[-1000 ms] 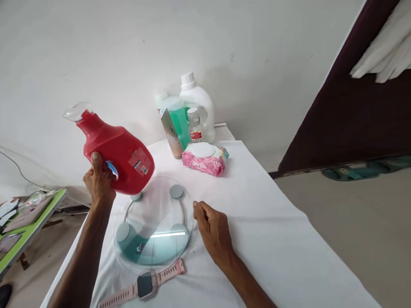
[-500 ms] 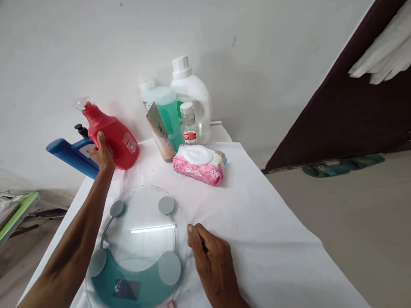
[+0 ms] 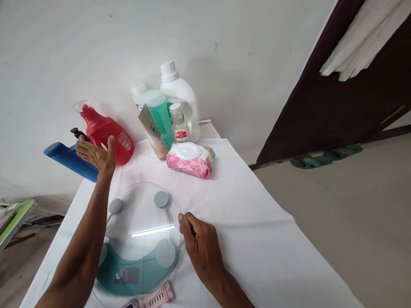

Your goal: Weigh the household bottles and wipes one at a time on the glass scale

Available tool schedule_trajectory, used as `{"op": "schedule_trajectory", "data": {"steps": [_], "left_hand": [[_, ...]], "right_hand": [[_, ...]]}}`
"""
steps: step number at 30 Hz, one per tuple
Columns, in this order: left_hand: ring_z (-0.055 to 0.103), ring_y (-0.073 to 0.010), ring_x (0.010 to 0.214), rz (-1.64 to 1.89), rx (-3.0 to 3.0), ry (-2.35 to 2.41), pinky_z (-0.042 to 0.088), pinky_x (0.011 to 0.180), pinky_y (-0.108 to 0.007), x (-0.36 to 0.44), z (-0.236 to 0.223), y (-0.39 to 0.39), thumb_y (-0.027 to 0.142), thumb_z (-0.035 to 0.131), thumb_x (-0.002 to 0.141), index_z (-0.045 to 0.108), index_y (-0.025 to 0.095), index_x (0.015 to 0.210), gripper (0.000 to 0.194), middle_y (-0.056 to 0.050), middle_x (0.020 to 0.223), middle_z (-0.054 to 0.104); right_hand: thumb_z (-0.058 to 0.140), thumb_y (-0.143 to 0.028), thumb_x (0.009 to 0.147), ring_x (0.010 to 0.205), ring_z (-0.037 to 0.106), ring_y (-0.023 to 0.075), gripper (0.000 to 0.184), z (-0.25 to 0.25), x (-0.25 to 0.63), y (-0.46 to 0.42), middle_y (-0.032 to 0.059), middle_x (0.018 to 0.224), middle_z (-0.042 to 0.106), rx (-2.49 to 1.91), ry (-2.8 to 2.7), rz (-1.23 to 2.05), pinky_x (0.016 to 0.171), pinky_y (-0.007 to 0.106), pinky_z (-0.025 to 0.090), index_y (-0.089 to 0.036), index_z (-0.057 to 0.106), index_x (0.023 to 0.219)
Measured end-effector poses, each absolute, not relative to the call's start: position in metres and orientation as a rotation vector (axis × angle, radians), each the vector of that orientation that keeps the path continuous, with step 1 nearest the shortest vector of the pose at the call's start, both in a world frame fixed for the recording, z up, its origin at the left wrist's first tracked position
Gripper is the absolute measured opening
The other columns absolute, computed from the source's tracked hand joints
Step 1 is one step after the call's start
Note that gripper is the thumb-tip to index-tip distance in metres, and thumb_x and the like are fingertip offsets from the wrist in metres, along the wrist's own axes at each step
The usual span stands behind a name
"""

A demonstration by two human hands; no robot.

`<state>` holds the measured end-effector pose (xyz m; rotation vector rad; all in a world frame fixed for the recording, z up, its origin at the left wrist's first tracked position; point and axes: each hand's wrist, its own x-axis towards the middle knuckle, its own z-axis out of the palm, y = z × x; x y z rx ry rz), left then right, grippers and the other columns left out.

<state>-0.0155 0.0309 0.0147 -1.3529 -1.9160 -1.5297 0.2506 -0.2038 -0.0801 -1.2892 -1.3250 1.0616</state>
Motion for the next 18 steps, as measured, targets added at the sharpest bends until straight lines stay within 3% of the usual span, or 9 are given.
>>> {"op": "schedule_trajectory", "data": {"steps": [2,5,7,11,15,18], "left_hand": [[0.031,-0.0423,0.154,-1.477,-1.503,-1.785,0.020,0.127,-0.062,0.016,0.025,0.019,0.064,0.077,0.082,0.045,0.017,0.143,0.083,-0.024,0.159,0.038],[0.056,-0.0373,0.132,-1.427,-1.932,-1.771,0.042,0.113,-0.054,0.062,0.033,0.021,0.066,0.067,0.090,0.057,0.017,0.130,0.064,-0.020,0.134,0.062],[0.064,-0.0370,0.118,-1.340,-2.074,-1.886,0.048,0.101,-0.050,0.086,0.033,0.028,0.065,0.071,0.087,0.062,0.018,0.116,0.056,-0.019,0.118,0.069],[0.070,-0.0372,0.102,-1.217,-2.041,-2.066,0.049,0.087,-0.044,0.107,0.033,0.038,0.043,0.068,0.091,0.061,0.021,0.084,0.024,-0.016,0.094,0.073],[0.070,-0.0339,0.092,-1.352,-1.888,-2.067,0.048,0.079,-0.039,0.101,0.039,0.032,0.031,0.068,0.086,0.052,0.023,0.066,0.027,-0.011,0.075,0.069],[0.067,-0.0268,0.080,-1.506,-1.871,-2.023,0.048,0.073,-0.034,0.082,0.047,0.016,0.030,0.069,0.086,0.050,0.022,0.062,0.031,-0.007,0.067,0.064]], "right_hand": [[0.043,-0.057,0.104,0.055,0.028,0.0114,0.051,-0.079,0.250,-0.203,-0.0051,0.060,0.034,-1.282,-1.328,1.049,0.052,0.027,0.027,-0.024,0.034,0.067],[0.043,-0.060,0.104,0.055,0.028,0.0117,0.052,-0.079,0.250,-0.204,-0.0047,0.060,0.034,-1.287,-1.322,1.040,0.052,0.027,0.026,-0.024,0.033,0.067],[0.043,-0.061,0.103,0.055,0.027,0.0118,0.053,-0.078,0.249,-0.204,-0.0048,0.059,0.033,-1.290,-1.313,1.025,0.052,0.028,0.025,-0.024,0.034,0.066],[0.041,-0.062,0.104,0.053,0.028,0.0117,0.054,-0.077,0.249,-0.204,-0.0052,0.058,0.032,-1.266,-1.320,0.982,0.051,0.028,0.025,-0.024,0.036,0.066],[0.038,-0.061,0.104,0.052,0.031,0.0121,0.053,-0.077,0.251,-0.204,-0.0054,0.055,0.033,-1.261,-1.349,0.945,0.052,0.028,0.026,-0.024,0.037,0.065],[0.038,-0.060,0.104,0.051,0.033,0.0126,0.053,-0.077,0.251,-0.205,-0.0050,0.054,0.036,-1.266,-1.357,0.922,0.053,0.029,0.028,-0.024,0.039,0.064]]}}
